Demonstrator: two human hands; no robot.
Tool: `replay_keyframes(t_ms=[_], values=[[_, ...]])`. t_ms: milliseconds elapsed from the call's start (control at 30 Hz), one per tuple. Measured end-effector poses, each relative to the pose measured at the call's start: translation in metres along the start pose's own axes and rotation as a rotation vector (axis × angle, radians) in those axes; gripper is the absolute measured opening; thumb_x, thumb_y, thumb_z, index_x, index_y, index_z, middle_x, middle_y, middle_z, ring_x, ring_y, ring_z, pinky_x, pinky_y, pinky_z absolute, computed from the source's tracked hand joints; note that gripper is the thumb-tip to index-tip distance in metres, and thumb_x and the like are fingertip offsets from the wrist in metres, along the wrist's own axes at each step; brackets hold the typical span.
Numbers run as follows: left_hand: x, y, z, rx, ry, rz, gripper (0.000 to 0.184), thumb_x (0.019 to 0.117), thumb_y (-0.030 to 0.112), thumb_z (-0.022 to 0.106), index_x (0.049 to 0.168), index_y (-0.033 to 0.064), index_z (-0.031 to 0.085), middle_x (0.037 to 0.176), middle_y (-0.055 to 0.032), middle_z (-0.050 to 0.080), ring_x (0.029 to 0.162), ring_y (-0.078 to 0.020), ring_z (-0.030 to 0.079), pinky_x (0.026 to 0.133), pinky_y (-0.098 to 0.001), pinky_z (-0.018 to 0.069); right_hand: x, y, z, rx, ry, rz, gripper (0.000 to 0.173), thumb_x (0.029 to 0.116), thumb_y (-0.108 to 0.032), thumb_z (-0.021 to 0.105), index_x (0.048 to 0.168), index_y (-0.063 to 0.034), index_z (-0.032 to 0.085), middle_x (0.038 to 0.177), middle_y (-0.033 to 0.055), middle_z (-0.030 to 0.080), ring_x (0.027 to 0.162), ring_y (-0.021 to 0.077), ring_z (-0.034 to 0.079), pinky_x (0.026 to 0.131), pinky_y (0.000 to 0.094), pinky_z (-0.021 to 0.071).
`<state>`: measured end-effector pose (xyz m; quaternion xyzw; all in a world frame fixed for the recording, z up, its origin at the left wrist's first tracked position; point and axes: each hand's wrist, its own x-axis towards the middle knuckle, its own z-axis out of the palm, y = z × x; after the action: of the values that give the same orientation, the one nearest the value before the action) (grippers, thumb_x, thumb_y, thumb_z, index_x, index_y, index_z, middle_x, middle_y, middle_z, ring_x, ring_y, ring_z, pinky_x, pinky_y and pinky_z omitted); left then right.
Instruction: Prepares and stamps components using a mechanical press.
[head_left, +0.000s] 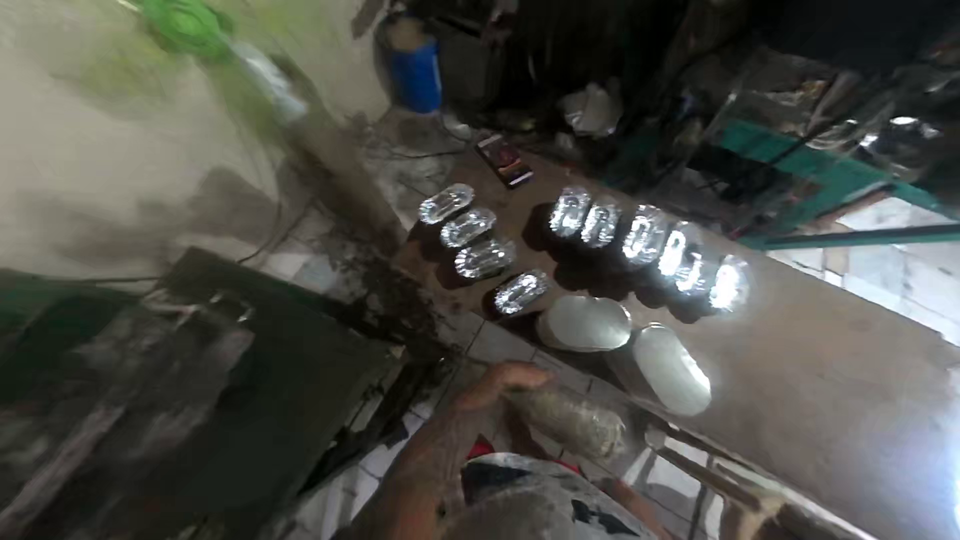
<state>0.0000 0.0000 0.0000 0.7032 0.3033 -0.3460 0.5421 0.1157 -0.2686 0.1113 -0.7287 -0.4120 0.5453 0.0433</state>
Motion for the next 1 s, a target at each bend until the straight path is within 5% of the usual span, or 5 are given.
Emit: replay_keyframes(t_ms=[367, 467, 633, 767, 1000], values=[[-0.282, -0.122, -0.129, -1.036, 1.309, 0.488, 0.041, 0.11, 0.036, 0.038, 0.13, 0.0069, 0.058, 0.113, -0.0066, 0.067, 0.1, -0.0123, 0.064, 0.087, -0.0344, 0.0561, 0.142, -0.046, 0.018, 0.041, 0.175, -0.501, 0.027, 0.0922, 0.0, 0.062, 0.116, 0.0111, 0.066, 0.112, 0.0252, 0.069, 0.104, 0.0327, 0.068, 0.095, 0.05, 0.0553], [-0.29, -0.168, -0.124, -0.774, 1.579, 0.536, 0.054, 0.1135, 0.033, 0.021, 0.154, 0.0022, 0.038, 0.152, -0.0151, 0.049, 0.139, -0.017, 0.048, 0.117, -0.0374, 0.0387, 0.159, -0.105, 0.034, 0.048, 0.249, -0.651, 0.027, 0.0907, 0.003, 0.058, 0.115, 0.011, 0.067, 0.112, 0.0246, 0.07, 0.103, 0.0299, 0.069, 0.093, 0.047, 0.0565], [-0.348, -0.243, -0.045, -0.294, 0.966, -0.483, 0.059, 0.1122, 0.045, 0.027, 0.154, 0.006, 0.041, 0.154, -0.0196, 0.047, 0.145, -0.0366, 0.043, 0.119, -0.0596, 0.032, 0.173, -0.211, 0.072, 0.097, 0.291, -0.773, 0.026, 0.0902, 0.006, 0.059, 0.115, 0.0113, 0.067, 0.109, 0.0225, 0.071, 0.099, 0.0237, 0.07, 0.092, 0.0405, 0.0573], [-0.373, -0.318, 0.013, -0.254, 1.064, -0.153, 0.054, 0.1092, 0.045, 0.043, 0.103, -0.0026, 0.069, 0.089, -0.0216, 0.066, 0.083, -0.035, 0.066, 0.079, -0.0578, 0.0539, 0.183, -0.314, 0.107, -0.125, 0.307, -1.099, 0.023, 0.0941, -0.001, 0.061, 0.113, 0.0071, 0.071, 0.109, 0.022, 0.071, 0.101, 0.0289, 0.07, 0.093, 0.0434, 0.0577], [-0.42, -0.371, 0.076, 0.056, 0.781, -0.3, 0.048, 0.1123, 0.034, 0.037, 0.122, -0.0034, 0.065, 0.128, -0.024, 0.062, 0.124, -0.0391, 0.059, 0.108, -0.0555, 0.0443, 0.252, -0.46, 0.197, -1.141, -0.06, -1.642, 0.026, 0.0969, 0.003, 0.058, 0.117, -0.0057, 0.073, 0.125, 0.0103, 0.07, 0.123, 0.0301, 0.063, 0.104, 0.0559, 0.0495]])
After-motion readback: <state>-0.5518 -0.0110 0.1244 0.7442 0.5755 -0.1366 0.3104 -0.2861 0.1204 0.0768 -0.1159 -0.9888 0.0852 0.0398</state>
